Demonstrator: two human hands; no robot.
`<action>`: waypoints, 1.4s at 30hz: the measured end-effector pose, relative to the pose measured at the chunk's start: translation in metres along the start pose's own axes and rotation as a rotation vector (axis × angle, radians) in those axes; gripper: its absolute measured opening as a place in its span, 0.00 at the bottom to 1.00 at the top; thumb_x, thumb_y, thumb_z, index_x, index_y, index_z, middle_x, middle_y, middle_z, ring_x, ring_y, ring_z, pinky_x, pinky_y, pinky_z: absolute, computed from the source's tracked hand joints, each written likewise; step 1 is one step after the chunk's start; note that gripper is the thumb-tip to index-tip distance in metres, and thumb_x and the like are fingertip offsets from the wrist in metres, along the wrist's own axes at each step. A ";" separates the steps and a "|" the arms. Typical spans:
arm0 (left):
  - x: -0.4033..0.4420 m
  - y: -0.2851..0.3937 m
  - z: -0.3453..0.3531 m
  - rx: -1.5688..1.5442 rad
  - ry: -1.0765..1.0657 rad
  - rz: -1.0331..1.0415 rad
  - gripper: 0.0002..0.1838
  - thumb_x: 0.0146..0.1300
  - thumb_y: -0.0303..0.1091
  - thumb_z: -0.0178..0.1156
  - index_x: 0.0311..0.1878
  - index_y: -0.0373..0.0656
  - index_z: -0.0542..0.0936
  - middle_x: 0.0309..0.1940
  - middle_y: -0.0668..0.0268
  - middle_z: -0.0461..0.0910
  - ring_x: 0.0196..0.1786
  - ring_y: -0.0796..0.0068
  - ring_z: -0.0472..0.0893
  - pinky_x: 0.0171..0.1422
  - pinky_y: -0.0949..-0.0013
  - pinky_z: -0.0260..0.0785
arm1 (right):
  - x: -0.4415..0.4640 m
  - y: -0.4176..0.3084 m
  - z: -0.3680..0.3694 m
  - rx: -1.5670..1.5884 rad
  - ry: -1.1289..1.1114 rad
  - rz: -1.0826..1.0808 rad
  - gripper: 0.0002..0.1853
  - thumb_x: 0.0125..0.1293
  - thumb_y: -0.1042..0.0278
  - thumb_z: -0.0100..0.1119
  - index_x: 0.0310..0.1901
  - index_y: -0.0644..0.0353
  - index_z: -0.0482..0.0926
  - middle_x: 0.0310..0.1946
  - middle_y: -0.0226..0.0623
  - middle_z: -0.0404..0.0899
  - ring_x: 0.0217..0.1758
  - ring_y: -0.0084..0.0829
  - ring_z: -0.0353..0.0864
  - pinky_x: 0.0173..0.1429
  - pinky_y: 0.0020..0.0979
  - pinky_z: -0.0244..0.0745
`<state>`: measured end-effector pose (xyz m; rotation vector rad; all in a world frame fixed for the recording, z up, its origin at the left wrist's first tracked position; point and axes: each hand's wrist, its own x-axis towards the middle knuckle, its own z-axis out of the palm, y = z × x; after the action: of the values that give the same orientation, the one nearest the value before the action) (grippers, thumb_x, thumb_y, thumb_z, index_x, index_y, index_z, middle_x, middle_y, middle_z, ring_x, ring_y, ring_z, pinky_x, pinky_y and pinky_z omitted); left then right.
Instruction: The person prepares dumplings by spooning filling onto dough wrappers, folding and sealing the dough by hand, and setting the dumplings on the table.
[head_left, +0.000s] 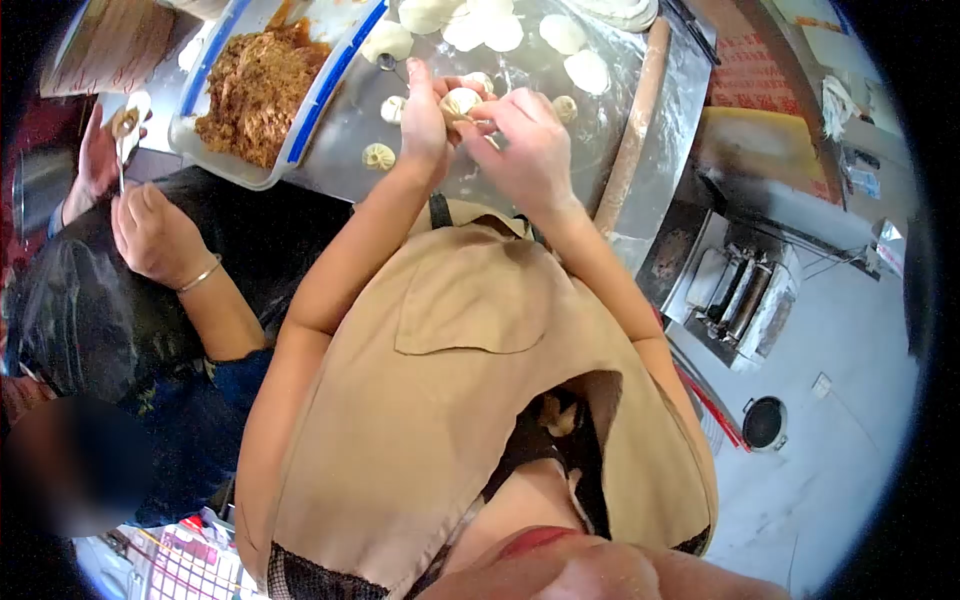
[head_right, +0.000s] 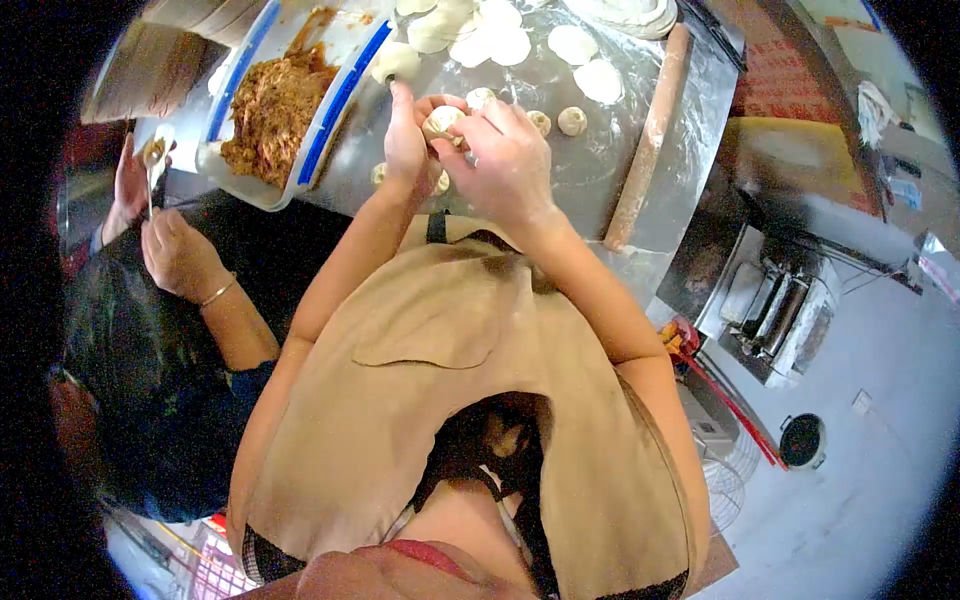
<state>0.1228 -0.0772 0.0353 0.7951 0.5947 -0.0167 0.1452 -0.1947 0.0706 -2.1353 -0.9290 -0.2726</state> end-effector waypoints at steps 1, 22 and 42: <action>0.000 -0.001 0.005 -0.059 0.014 0.014 0.39 0.68 0.65 0.23 0.36 0.38 0.73 0.32 0.58 0.78 0.32 0.70 0.78 0.38 0.68 0.75 | -0.003 0.002 0.006 -0.059 0.036 0.046 0.06 0.46 0.69 0.67 0.25 0.54 0.78 0.25 0.33 0.73 0.30 0.36 0.75 0.33 0.34 0.72; 0.279 -0.070 0.110 1.879 -0.172 0.652 0.35 0.43 0.45 0.72 0.55 0.40 0.71 0.53 0.47 0.71 0.50 0.47 0.75 0.55 0.57 0.70 | -0.020 0.138 0.033 -0.281 -0.021 0.374 0.06 0.52 0.68 0.62 0.31 0.59 0.78 0.30 0.40 0.75 0.37 0.43 0.74 0.37 0.42 0.71; 0.182 -0.012 0.065 1.836 -0.142 0.540 0.10 0.58 0.37 0.54 0.39 0.44 0.77 0.44 0.61 0.81 0.47 0.61 0.81 0.46 0.61 0.74 | -0.001 0.052 0.106 0.441 -0.307 0.278 0.17 0.59 0.57 0.60 0.46 0.56 0.74 0.43 0.37 0.76 0.48 0.34 0.75 0.48 0.37 0.68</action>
<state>0.3047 -0.0925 -0.0296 2.6839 0.0452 -0.1333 0.1694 -0.1404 -0.0315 -1.8838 -0.7593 0.3772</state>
